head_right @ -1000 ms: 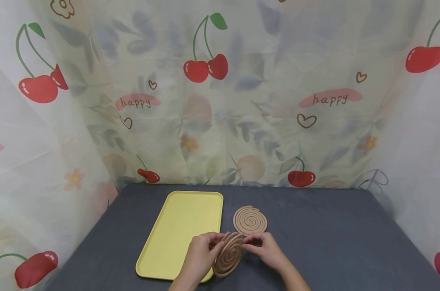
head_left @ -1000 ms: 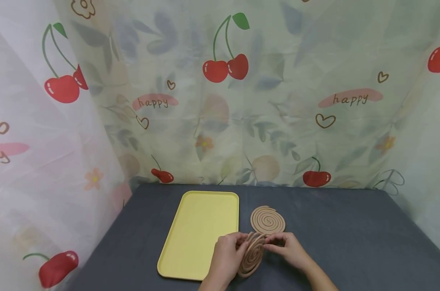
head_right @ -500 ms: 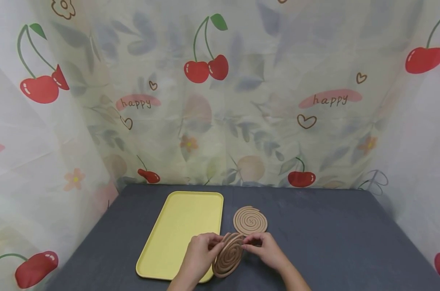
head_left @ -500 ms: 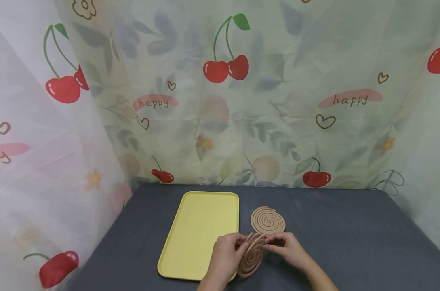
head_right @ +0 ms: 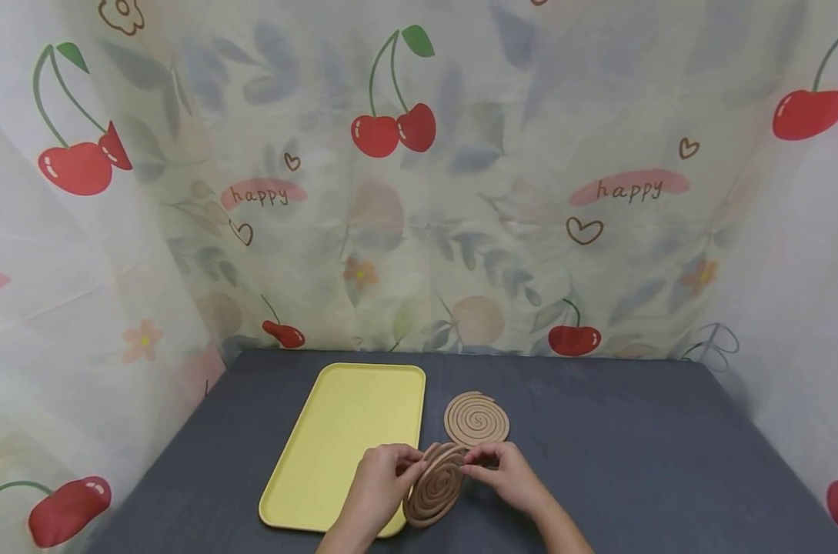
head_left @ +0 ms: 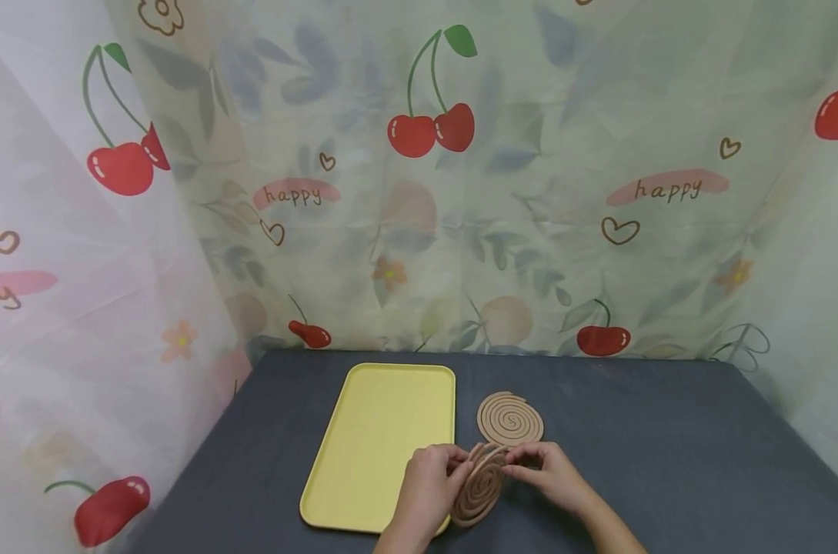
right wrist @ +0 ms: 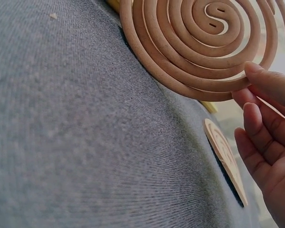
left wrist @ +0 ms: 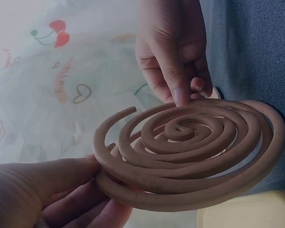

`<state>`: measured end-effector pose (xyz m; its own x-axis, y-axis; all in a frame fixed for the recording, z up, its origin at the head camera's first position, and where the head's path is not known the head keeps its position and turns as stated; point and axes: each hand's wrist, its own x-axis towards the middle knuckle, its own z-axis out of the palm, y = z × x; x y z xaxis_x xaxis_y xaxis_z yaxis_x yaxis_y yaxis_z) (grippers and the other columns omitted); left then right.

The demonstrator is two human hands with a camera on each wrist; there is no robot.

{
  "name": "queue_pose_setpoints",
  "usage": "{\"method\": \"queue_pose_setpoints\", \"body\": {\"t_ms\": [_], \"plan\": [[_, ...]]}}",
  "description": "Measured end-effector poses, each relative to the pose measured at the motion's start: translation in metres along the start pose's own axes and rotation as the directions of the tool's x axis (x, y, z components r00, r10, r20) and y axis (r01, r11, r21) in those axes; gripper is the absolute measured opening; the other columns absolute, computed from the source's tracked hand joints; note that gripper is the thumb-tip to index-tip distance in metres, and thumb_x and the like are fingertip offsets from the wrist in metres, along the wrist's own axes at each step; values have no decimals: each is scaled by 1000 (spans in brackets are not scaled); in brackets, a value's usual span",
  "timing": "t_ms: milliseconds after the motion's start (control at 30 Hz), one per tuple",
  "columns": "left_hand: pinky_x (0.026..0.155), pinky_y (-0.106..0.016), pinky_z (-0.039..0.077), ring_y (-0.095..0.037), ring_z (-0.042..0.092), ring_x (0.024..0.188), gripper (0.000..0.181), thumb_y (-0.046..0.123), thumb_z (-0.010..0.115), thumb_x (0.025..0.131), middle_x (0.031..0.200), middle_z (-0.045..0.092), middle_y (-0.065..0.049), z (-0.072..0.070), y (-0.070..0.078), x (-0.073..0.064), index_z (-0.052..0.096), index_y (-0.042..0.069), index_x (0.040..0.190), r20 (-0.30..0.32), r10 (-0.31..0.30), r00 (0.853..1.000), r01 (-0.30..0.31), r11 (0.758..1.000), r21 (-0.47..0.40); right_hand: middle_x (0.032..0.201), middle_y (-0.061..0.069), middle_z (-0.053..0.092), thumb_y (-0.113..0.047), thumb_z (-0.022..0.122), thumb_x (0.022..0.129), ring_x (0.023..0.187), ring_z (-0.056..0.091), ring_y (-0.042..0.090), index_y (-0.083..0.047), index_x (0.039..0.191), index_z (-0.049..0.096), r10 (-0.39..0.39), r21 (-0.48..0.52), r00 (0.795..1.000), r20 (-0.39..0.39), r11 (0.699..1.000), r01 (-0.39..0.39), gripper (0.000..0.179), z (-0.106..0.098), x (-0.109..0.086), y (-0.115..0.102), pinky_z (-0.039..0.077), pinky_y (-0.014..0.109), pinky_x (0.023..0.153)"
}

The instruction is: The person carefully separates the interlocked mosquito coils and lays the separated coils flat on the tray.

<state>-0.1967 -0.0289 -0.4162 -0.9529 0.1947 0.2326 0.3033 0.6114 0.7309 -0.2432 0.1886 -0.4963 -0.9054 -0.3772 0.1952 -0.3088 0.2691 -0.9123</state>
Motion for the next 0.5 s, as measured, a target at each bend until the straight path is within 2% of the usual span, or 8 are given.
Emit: {"method": "queue_pose_setpoints", "body": {"t_ms": [300,500], "plan": [[51,-18,48,-7,63,60,6,11,71,80,69,70,-2,-1,0,2,73,6,80,-4,-11,1000,11,1000,18,87,1,67,-14,67,84,76,58,-2,8,93,66,56,44,998,-19,998,-55,24,3,0,4,50,20,66],[50,-18,47,-6,63,59,5,10,71,79,68,70,-1,0,-3,2,73,5,80,0,-20,1000,20,1000,21,86,5,69,-14,68,84,75,59,-3,4,90,69,64,49,998,-20,997,-63,19,6,0,6,50,20,66]]}}
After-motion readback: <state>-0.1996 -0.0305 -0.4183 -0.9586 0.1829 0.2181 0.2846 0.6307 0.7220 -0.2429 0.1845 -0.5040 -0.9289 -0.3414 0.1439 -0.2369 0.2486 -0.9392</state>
